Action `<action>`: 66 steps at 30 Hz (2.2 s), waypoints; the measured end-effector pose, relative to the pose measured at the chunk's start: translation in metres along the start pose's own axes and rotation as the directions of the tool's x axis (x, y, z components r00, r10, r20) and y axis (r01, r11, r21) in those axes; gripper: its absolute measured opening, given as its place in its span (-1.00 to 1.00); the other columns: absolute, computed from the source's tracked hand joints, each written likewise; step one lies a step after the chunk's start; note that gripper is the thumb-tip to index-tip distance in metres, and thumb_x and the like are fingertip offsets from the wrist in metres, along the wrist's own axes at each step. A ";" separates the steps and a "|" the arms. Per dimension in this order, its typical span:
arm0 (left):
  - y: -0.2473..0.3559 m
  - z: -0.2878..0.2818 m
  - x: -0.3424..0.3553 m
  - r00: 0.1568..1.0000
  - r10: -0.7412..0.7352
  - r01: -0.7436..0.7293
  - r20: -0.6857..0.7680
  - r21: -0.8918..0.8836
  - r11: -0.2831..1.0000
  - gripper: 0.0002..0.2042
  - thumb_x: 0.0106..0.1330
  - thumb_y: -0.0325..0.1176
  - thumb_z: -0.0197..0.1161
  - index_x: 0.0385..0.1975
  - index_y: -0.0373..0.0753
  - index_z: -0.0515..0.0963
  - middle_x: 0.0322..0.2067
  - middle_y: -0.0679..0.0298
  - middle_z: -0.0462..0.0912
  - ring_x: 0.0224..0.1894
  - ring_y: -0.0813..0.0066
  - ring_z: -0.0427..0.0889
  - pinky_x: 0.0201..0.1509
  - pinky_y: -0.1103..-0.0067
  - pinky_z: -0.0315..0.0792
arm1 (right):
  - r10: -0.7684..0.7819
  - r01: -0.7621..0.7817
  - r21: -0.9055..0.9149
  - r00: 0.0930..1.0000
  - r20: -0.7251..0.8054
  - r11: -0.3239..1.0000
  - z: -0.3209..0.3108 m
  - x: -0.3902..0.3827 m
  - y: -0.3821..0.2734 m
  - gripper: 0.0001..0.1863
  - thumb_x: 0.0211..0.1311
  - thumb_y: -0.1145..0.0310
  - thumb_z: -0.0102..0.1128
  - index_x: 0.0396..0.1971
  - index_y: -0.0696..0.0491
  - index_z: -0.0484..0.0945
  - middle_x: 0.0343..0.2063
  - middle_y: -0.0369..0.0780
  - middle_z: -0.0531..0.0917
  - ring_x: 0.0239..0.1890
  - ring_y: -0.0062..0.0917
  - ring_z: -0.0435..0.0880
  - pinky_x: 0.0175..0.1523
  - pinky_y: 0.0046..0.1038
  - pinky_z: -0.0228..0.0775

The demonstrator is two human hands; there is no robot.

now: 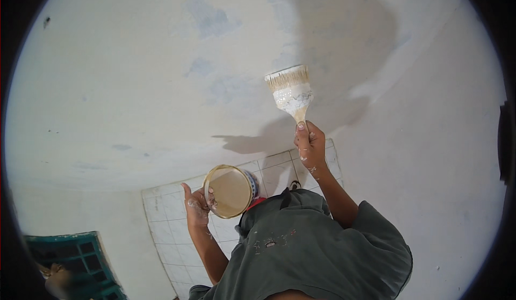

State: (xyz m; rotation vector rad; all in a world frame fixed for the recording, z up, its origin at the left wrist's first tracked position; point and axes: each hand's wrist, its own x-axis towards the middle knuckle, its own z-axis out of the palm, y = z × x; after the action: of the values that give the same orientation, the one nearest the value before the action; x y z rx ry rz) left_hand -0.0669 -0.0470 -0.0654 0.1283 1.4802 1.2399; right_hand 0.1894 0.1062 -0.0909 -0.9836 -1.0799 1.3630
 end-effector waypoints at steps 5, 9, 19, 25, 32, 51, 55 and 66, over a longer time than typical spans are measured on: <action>0.008 0.006 -0.008 1.000 0.015 -0.013 -0.023 0.068 0.998 -0.21 0.15 0.37 -0.49 -0.57 -0.34 0.43 -0.81 0.31 0.33 -0.77 0.50 0.26 -0.65 0.67 0.16 | -0.014 0.013 -0.045 0.999 -0.031 0.999 -0.004 0.001 0.005 -0.66 0.30 0.22 -0.16 -0.66 0.05 0.25 -0.78 -0.46 0.18 -0.74 -0.85 0.07 -0.67 -0.71 -0.12; 0.004 -0.001 -0.003 0.998 0.026 -0.024 -0.054 0.022 0.999 -0.22 0.15 0.37 -0.47 -0.58 -0.34 0.42 -0.83 0.31 0.29 -0.78 0.49 0.25 -0.67 0.66 0.15 | 0.047 -0.048 -0.019 0.997 -0.068 0.999 -0.008 -0.004 0.009 -0.65 0.29 0.20 -0.17 -0.65 0.05 0.26 -0.78 -0.46 0.19 -0.74 -0.85 0.08 -0.67 -0.72 -0.11; -0.011 -0.041 0.020 0.997 0.013 -0.015 0.081 0.027 1.000 -0.11 0.12 0.40 -0.47 -0.37 -0.51 0.43 -0.63 0.19 0.51 -0.65 0.51 0.40 -0.54 0.68 0.28 | 0.023 -0.015 0.104 0.997 -0.077 0.995 -0.006 0.006 0.024 -0.65 0.29 0.19 -0.16 -0.65 0.06 0.28 -0.78 -0.46 0.20 -0.76 -0.85 0.11 -0.68 -0.73 -0.09; -0.003 -0.026 0.012 0.995 -0.011 0.006 0.102 0.050 0.999 -0.13 0.12 0.40 -0.45 -0.42 -0.48 0.43 -0.69 0.23 0.47 -0.69 0.52 0.34 -0.57 0.69 0.24 | -0.050 0.051 0.008 0.993 -0.107 0.999 -0.008 -0.002 0.016 -0.65 0.29 0.20 -0.14 -0.66 0.06 0.29 -0.78 -0.46 0.19 -0.75 -0.84 0.09 -0.67 -0.73 -0.11; 0.006 -0.008 0.008 0.997 -0.048 0.044 0.063 0.061 0.997 -0.19 0.11 0.40 -0.45 -0.58 -0.34 0.44 -0.82 0.29 0.33 -0.77 0.48 0.27 -0.64 0.65 0.19 | 0.012 -0.007 0.039 0.991 -0.134 0.999 -0.010 0.005 0.030 -0.65 0.28 0.27 -0.13 -0.68 0.10 0.32 -0.80 -0.44 0.26 -0.74 -0.83 0.15 -0.66 -0.68 -0.04; -0.003 -0.018 0.010 0.998 -0.030 0.031 0.050 -0.030 0.999 -0.23 0.14 0.37 -0.38 -0.76 -0.34 0.35 -0.72 0.12 0.40 -0.77 0.39 0.26 -0.67 0.56 0.21 | -0.055 0.056 0.004 0.990 -0.126 0.998 -0.012 0.018 0.023 -0.63 0.29 0.21 -0.11 -0.67 0.10 0.31 -0.78 -0.44 0.24 -0.73 -0.83 0.14 -0.67 -0.71 -0.07; -0.005 -0.017 0.015 0.999 -0.037 0.036 -0.011 -0.099 0.994 -0.21 0.14 0.37 -0.39 -0.71 -0.38 0.38 -0.76 0.14 0.38 -0.78 0.39 0.25 -0.67 0.57 0.20 | -0.141 0.113 -0.171 0.976 -0.168 0.979 -0.024 0.006 0.039 -0.64 0.28 0.23 -0.11 -0.68 0.12 0.32 -0.79 -0.44 0.26 -0.74 -0.83 0.15 -0.67 -0.68 -0.05; -0.004 -0.021 0.016 0.991 -0.041 0.048 0.126 -0.057 0.997 -0.20 0.11 0.39 -0.38 -0.63 -0.39 0.42 -0.77 0.20 0.38 -0.78 0.42 0.26 -0.66 0.58 0.21 | -0.124 0.062 -0.269 0.967 -0.221 0.961 -0.025 0.005 0.034 -0.62 0.25 0.23 -0.08 -0.72 0.11 0.33 -0.81 -0.42 0.29 -0.75 -0.81 0.19 -0.67 -0.68 -0.01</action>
State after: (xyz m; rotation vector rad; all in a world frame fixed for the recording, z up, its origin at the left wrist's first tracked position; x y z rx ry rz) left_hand -0.0866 -0.0510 -0.0830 0.1301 1.3301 1.2167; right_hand 0.2047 0.1125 -0.1301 -1.2369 -1.1255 1.0131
